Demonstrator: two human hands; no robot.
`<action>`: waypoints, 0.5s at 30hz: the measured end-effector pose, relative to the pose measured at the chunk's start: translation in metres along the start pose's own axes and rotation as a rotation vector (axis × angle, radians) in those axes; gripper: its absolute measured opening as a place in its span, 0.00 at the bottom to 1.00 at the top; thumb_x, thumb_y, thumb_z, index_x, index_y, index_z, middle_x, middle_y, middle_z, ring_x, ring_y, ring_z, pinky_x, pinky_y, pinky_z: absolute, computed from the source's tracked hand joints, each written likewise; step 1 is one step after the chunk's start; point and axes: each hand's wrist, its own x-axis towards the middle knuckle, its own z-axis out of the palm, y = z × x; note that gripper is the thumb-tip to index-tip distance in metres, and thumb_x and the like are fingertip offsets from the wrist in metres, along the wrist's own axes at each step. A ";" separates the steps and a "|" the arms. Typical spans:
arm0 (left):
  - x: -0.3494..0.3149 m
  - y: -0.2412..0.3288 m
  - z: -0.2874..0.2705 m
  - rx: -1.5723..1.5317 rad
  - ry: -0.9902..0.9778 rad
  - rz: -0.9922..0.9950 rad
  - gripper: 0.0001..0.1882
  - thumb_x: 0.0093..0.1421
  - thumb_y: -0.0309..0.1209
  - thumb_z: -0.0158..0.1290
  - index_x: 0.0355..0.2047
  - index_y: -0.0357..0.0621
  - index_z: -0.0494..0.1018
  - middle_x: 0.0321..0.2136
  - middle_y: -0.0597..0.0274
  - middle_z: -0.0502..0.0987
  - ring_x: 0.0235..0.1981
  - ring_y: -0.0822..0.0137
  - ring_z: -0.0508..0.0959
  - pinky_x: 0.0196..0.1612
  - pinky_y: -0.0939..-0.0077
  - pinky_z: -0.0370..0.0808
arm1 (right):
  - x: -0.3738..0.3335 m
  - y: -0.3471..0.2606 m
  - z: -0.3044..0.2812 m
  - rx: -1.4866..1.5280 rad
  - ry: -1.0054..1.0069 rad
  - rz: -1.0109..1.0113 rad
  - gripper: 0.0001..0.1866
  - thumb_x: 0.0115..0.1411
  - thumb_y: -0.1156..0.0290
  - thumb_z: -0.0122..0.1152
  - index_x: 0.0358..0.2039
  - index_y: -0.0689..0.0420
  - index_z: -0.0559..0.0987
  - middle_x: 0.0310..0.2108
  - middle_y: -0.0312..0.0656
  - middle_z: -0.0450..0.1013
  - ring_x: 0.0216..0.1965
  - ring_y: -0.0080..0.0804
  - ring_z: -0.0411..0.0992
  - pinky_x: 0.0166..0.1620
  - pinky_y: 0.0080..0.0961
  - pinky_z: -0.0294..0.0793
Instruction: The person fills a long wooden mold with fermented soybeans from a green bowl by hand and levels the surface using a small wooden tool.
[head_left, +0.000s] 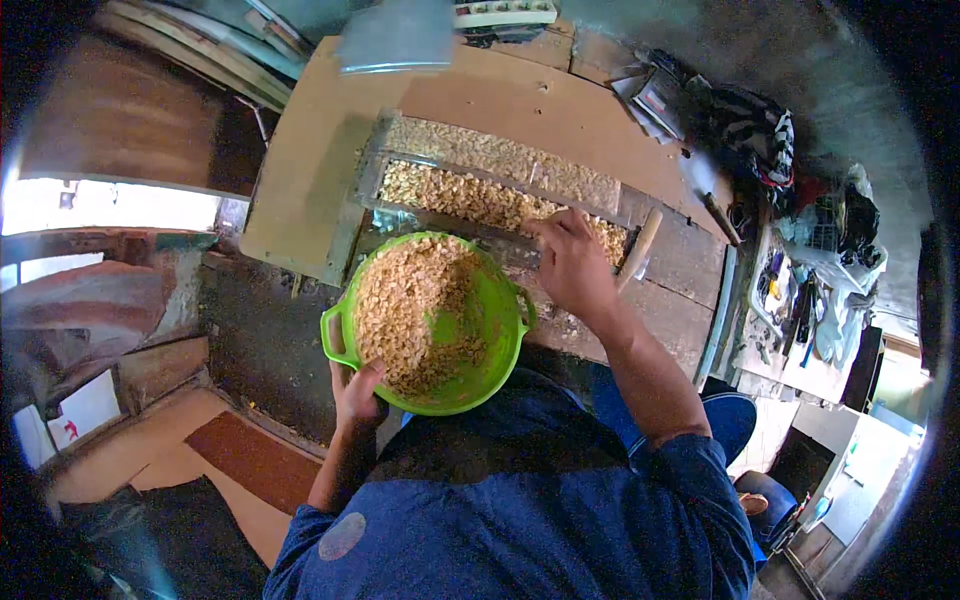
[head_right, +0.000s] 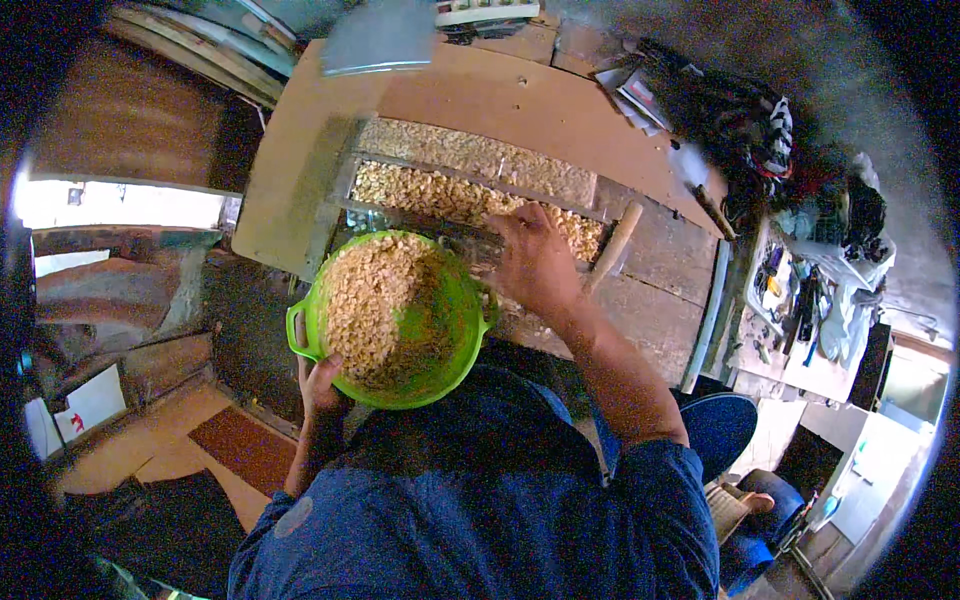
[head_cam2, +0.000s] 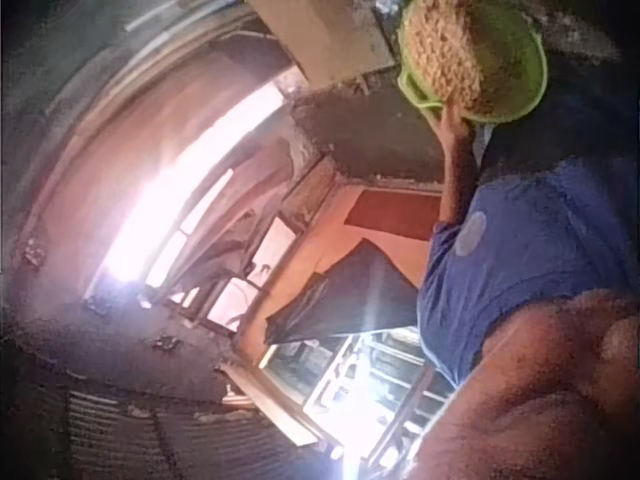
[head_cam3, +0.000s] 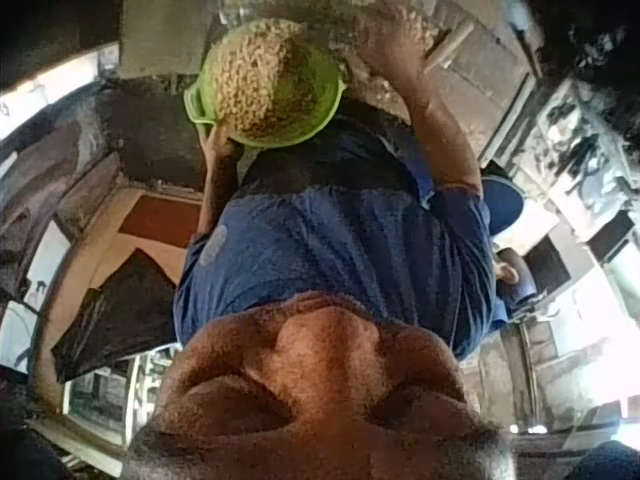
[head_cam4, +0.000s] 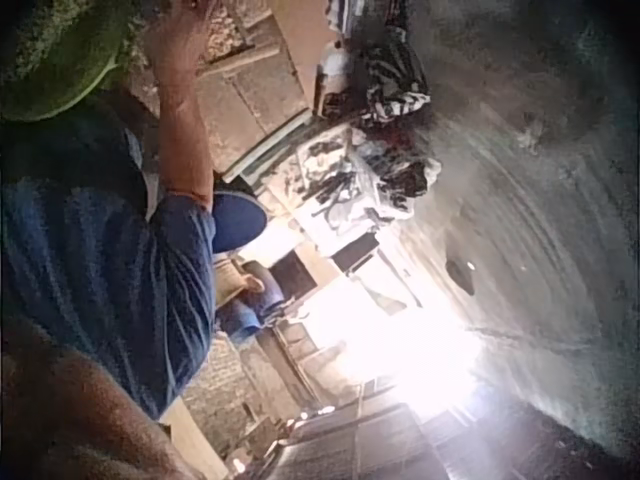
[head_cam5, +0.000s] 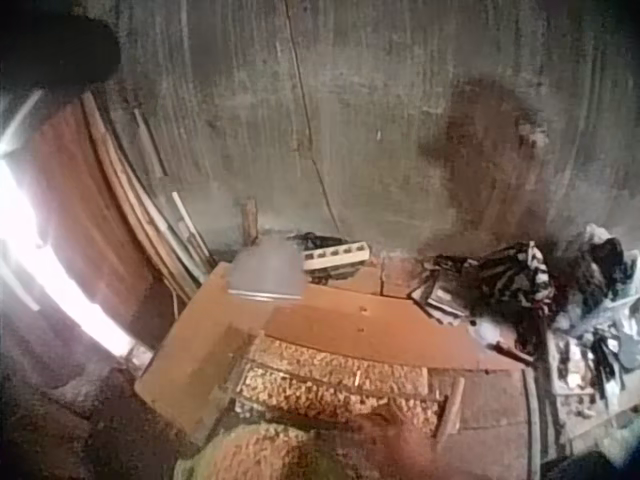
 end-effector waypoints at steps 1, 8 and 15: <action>0.001 -0.002 -0.003 -0.033 -0.044 0.039 0.49 0.47 0.24 0.60 0.69 0.47 0.49 0.60 0.52 0.65 0.59 0.55 0.70 0.58 0.59 0.71 | -0.001 -0.008 0.002 0.005 0.001 -0.005 0.18 0.54 0.78 0.55 0.46 0.55 0.79 0.39 0.51 0.73 0.48 0.50 0.70 0.55 0.42 0.71; 0.000 0.006 -0.012 0.133 -0.025 0.017 0.49 0.46 0.29 0.59 0.68 0.44 0.50 0.62 0.53 0.63 0.60 0.55 0.68 0.61 0.57 0.68 | -0.016 -0.099 0.041 -0.055 -0.479 -0.227 0.17 0.53 0.73 0.55 0.46 0.58 0.77 0.44 0.52 0.73 0.46 0.46 0.74 0.48 0.38 0.78; -0.012 0.029 -0.006 0.187 -0.034 0.029 0.51 0.45 0.35 0.61 0.68 0.42 0.48 0.63 0.51 0.61 0.63 0.54 0.64 0.64 0.56 0.62 | -0.013 -0.111 0.061 0.380 -0.673 -0.159 0.21 0.61 0.67 0.52 0.55 0.54 0.73 0.50 0.59 0.69 0.45 0.58 0.75 0.49 0.47 0.76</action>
